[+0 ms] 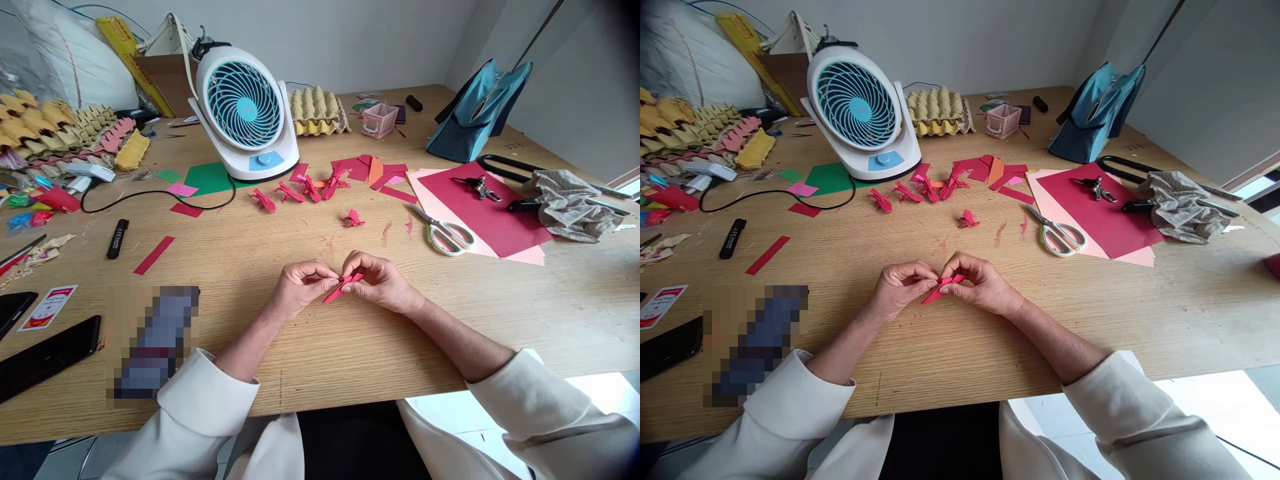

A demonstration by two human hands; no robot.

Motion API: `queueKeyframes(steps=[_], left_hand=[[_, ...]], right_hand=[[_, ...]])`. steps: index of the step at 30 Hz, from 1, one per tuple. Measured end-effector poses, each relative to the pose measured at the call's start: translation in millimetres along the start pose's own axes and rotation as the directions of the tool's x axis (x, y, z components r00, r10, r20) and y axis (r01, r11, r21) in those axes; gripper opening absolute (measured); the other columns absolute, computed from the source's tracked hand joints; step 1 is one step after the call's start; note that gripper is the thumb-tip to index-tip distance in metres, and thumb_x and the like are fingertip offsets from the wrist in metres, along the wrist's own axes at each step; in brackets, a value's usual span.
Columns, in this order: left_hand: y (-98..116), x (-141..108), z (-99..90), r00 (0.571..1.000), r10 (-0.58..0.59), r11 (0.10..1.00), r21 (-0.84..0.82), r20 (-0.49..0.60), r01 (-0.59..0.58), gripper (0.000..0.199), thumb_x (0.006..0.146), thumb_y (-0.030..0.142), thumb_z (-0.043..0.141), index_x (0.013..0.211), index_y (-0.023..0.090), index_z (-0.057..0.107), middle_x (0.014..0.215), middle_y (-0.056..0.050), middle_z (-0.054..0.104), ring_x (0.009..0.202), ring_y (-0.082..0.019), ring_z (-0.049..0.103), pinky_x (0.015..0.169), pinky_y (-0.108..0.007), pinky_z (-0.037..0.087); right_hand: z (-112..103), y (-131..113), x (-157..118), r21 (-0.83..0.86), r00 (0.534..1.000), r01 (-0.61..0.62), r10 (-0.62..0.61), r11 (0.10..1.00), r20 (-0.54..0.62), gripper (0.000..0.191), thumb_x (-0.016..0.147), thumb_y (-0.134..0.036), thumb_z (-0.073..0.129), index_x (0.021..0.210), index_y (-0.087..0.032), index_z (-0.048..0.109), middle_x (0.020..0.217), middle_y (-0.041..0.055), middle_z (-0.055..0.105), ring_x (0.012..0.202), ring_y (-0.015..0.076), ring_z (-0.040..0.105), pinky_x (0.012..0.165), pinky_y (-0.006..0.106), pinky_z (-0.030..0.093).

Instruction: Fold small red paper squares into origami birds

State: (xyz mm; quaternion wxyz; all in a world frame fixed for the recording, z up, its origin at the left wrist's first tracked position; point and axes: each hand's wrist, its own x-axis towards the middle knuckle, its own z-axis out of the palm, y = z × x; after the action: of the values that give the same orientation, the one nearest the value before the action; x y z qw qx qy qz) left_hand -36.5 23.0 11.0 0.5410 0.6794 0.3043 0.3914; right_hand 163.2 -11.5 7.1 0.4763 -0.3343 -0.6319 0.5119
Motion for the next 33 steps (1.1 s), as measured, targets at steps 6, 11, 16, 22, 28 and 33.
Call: queueKeyframes(steps=[6, 11, 16, 22, 28, 33], left_hand=[[1.4, -0.6, 2.3, 0.999, 0.040, 0.996, 0.075, 0.018, -0.041, 0.017, 0.080, 0.030, 0.071, 0.071, 0.016, 0.068, 0.070, -0.002, 0.065, 0.066, -0.013, 0.059, 0.062, -0.024, 0.048], [2.1, -2.0, 5.5, 0.989, 0.141, 0.965, 0.228, -0.038, -0.129, 0.006, 0.081, 0.022, 0.068, 0.076, 0.018, 0.069, 0.072, -0.001, 0.062, 0.067, -0.013, 0.058, 0.063, -0.024, 0.046], [6.1, -3.1, 9.6, 0.980, 0.194, 0.936, 0.305, -0.036, -0.174, 0.008, 0.082, 0.017, 0.066, 0.073, 0.018, 0.067, 0.071, -0.001, 0.063, 0.068, -0.013, 0.058, 0.065, -0.025, 0.046], [8.1, -2.8, 10.4, 0.978, 0.204, 0.928, 0.327, -0.049, -0.177, 0.011, 0.080, 0.014, 0.065, 0.070, 0.018, 0.064, 0.069, 0.000, 0.062, 0.067, -0.013, 0.058, 0.064, -0.024, 0.046], [7.5, -3.4, 11.3, 0.977, 0.208, 0.919, 0.351, -0.043, -0.180, 0.012, 0.081, 0.014, 0.064, 0.070, 0.018, 0.063, 0.069, 0.000, 0.063, 0.067, -0.013, 0.058, 0.067, -0.025, 0.047], [7.8, -3.5, 11.0, 0.970, 0.241, 0.907, 0.363, -0.032, -0.213, 0.013, 0.085, 0.015, 0.062, 0.073, 0.018, 0.066, 0.072, -0.001, 0.064, 0.069, -0.013, 0.060, 0.068, -0.026, 0.047]], right_hand=[[0.1, 0.1, -0.4, -0.013, 1.000, -0.003, 0.003, 1.000, 0.006, 0.022, 0.079, -0.034, 0.077, 0.084, -0.018, 0.062, 0.084, 0.0012, 0.059, 0.075, 0.0121, 0.056, 0.071, 0.027, 0.048], [0.5, 0.1, -0.5, 0.001, 0.999, -0.036, 0.036, 0.999, -0.005, 0.025, 0.080, -0.038, 0.077, 0.085, -0.019, 0.062, 0.082, 0.0015, 0.061, 0.074, 0.0128, 0.056, 0.070, 0.028, 0.049], [2.2, 1.7, -1.1, 0.002, 0.999, -0.045, 0.045, 0.999, -0.008, 0.026, 0.079, -0.037, 0.078, 0.084, -0.019, 0.060, 0.080, 0.0005, 0.060, 0.072, 0.0120, 0.055, 0.068, 0.027, 0.048], [2.8, -1.0, 0.4, 0.040, 0.996, -0.092, 0.092, 0.995, -0.002, 0.029, 0.077, -0.040, 0.078, 0.083, -0.018, 0.060, 0.078, -0.0003, 0.059, 0.069, 0.0113, 0.053, 0.065, 0.026, 0.047], [2.8, -2.1, 1.6, 0.038, 0.994, -0.111, 0.112, 0.993, -0.003, 0.032, 0.076, -0.044, 0.078, 0.080, -0.018, 0.060, 0.075, -0.0007, 0.058, 0.067, 0.0114, 0.052, 0.063, 0.025, 0.046], [2.4, 0.5, 1.8, 0.022, 0.993, -0.111, 0.112, 0.994, -0.029, 0.032, 0.076, -0.045, 0.078, 0.080, -0.018, 0.060, 0.075, -0.0009, 0.058, 0.066, 0.0109, 0.052, 0.061, 0.025, 0.045]])
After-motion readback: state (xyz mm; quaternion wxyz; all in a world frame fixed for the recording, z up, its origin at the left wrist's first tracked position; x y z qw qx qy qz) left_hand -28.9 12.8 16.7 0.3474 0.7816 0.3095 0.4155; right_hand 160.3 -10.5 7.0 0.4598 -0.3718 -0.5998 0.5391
